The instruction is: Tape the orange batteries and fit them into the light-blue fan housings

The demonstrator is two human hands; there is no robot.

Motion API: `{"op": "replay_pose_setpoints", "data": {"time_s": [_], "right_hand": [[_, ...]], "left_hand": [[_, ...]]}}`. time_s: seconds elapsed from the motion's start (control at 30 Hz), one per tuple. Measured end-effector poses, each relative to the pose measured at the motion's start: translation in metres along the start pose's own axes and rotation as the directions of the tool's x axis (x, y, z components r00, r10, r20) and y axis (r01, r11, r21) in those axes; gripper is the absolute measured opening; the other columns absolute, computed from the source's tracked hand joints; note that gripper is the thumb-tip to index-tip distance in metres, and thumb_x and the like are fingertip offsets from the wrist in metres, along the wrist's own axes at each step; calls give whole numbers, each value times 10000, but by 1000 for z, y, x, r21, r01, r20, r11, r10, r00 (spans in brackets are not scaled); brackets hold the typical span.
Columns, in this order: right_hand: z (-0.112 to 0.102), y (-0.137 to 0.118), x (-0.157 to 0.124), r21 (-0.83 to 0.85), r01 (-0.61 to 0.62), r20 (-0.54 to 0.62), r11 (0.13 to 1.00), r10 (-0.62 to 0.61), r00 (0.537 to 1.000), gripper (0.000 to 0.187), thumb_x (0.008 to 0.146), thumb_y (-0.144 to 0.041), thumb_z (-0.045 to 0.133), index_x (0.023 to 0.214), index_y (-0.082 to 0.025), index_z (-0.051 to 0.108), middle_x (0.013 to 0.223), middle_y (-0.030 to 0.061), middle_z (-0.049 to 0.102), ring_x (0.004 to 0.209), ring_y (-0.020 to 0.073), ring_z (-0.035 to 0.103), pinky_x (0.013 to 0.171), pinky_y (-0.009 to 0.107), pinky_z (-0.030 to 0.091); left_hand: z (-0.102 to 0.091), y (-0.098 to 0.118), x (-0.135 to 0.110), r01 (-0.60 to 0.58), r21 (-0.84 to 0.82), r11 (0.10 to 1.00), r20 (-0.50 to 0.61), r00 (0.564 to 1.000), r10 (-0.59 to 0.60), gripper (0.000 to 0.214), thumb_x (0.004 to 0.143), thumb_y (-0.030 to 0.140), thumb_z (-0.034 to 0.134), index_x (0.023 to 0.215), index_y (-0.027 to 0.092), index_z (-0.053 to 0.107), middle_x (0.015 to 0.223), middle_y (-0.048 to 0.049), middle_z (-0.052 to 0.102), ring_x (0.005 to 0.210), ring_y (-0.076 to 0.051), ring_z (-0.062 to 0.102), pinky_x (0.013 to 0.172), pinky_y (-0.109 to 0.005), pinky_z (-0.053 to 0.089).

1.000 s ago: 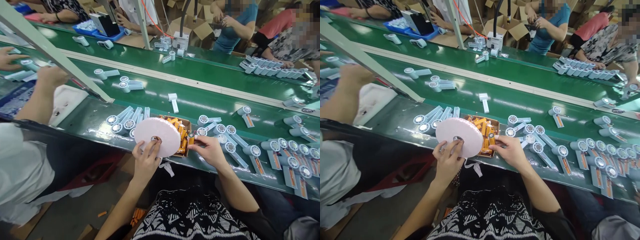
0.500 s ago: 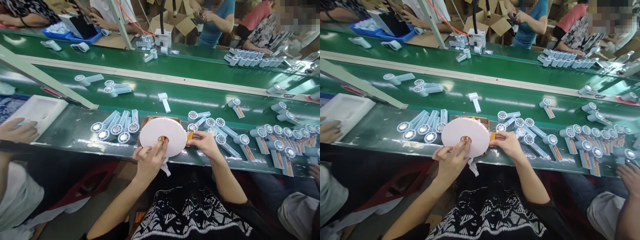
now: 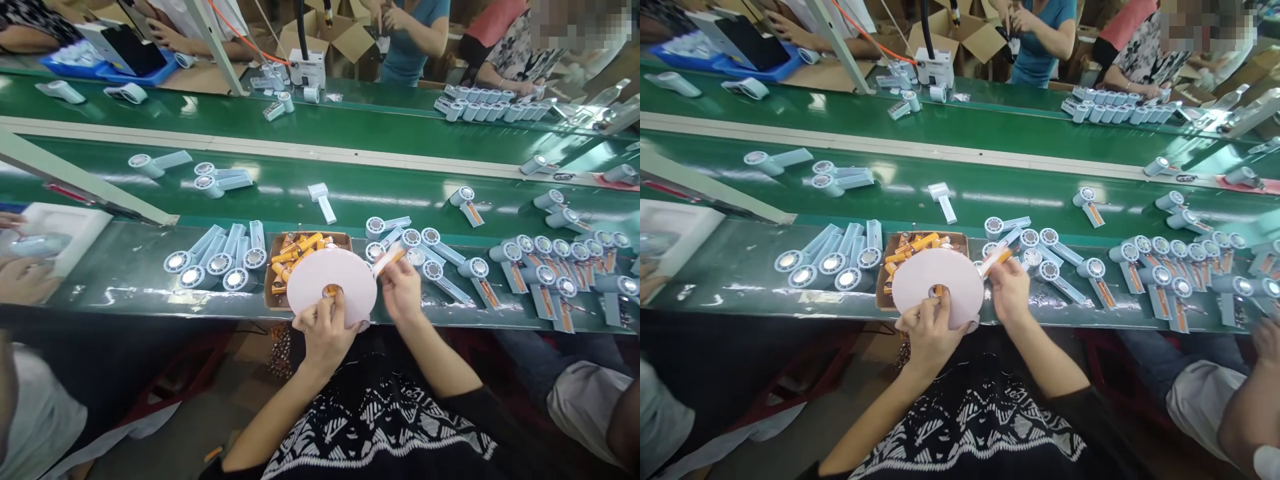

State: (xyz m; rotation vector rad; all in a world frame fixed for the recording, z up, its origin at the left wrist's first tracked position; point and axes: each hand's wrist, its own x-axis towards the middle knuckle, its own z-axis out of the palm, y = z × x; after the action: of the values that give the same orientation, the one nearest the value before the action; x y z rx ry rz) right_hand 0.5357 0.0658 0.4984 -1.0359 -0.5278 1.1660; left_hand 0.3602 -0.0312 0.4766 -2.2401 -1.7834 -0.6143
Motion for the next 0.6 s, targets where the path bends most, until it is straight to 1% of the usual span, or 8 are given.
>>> {"op": "replay_pose_setpoints", "data": {"time_s": [0.07,0.13,0.2,0.27,0.33,0.4,0.5,0.6], "right_hand": [[-25,-41,35,-114,290,-54,950,-297,953,392,858,-564,728,1070,-235,707,1053,77,736,1025,222,738,909,363,640],[-62,-80,62,-263,535,-106,803,-575,811,429,971,-585,546,1209,-249,667,1123,92,707,1123,236,717,951,396,624],[-104,-100,69,-313,612,-146,726,-673,725,447,897,-487,698,1293,-296,619,1113,55,704,1082,225,730,916,386,632],[-142,-95,55,-351,570,-175,743,-650,740,583,727,-367,865,1255,-290,630,1004,18,727,944,230,757,813,385,655],[-170,-76,34,-428,458,-196,779,-575,794,599,609,-313,923,1145,-240,665,884,7,749,804,248,764,725,410,666],[-189,-56,16,-511,359,-214,781,-520,827,535,598,-339,921,1058,-205,682,831,25,772,732,267,765,720,455,672],[-210,-38,5,-576,326,-226,749,-529,818,462,651,-387,899,1021,-190,704,783,34,783,683,269,766,752,477,680],[-231,-34,6,-631,337,-198,699,-565,801,438,688,-400,899,1034,-184,740,807,45,799,712,278,782,774,467,685]], "left_hand": [[-10,-15,0,-53,10,999,109,993,52,658,905,536,726,1433,156,629,1116,-171,692,976,-330,501,869,-501,382],[-26,-43,10,-94,45,995,245,966,80,704,858,519,785,1437,153,619,1181,-187,689,1025,-361,527,865,-504,403],[-41,-68,27,-130,69,989,315,943,102,726,825,560,814,1402,158,636,1233,-194,684,1087,-395,534,865,-507,423],[-48,-71,48,-185,30,982,271,947,170,660,852,599,787,1329,156,675,1230,-189,692,1116,-398,536,881,-510,435],[-41,-43,69,-290,-90,953,182,936,302,469,947,539,714,1213,153,719,1152,-161,714,1079,-345,561,891,-477,447],[-21,10,88,-436,-242,867,147,867,477,265,1034,398,626,1093,164,737,1076,-115,722,1020,-271,590,880,-418,450],[24,101,109,-605,-350,715,199,698,688,190,1057,288,576,1044,175,729,1154,-105,712,1087,-253,608,894,-401,436],[69,162,119,-643,-346,683,249,639,728,194,1050,256,570,1108,160,728,1390,-132,646,1274,-310,553,979,-449,419]]}}
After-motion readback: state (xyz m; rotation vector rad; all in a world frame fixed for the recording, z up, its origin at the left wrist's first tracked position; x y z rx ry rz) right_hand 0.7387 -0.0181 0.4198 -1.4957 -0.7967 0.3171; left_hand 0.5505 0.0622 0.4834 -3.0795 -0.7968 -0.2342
